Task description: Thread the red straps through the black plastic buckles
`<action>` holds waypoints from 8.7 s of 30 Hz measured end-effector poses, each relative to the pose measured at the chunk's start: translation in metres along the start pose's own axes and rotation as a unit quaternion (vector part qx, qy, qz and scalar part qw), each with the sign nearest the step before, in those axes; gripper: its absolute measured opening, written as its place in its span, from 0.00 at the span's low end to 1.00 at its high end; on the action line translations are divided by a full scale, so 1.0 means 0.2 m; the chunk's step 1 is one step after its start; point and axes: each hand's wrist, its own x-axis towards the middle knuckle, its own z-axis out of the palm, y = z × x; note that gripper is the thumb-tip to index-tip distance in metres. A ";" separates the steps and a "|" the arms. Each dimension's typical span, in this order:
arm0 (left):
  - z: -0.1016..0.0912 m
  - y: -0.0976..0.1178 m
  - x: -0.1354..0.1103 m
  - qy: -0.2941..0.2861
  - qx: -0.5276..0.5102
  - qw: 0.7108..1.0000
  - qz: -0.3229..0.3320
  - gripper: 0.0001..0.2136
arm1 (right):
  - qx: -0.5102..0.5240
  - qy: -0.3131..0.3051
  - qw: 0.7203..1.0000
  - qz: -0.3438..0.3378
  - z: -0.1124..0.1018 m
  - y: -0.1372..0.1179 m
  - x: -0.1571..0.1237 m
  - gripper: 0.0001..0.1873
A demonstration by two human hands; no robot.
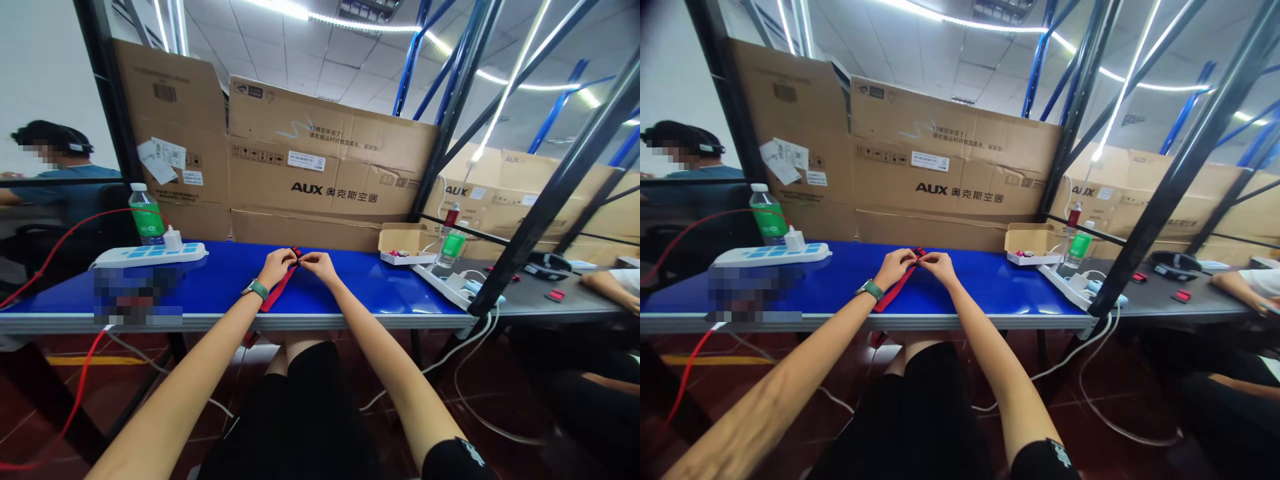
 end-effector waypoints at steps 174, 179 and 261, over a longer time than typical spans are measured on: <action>0.04 -0.02 -0.04 -0.117 0.010 0.993 -0.034 0.13 | -0.086 -0.025 0.989 0.118 -0.04 0.03 -0.01 0.06; 0.02 -0.01 -0.05 -0.115 0.155 0.980 -0.038 0.24 | -0.202 0.132 0.958 0.154 -0.08 0.03 0.00 0.07; 0.03 0.06 -0.02 -0.173 0.231 0.956 0.048 0.13 | -0.340 -0.044 0.939 -0.016 0.01 0.01 -0.03 0.05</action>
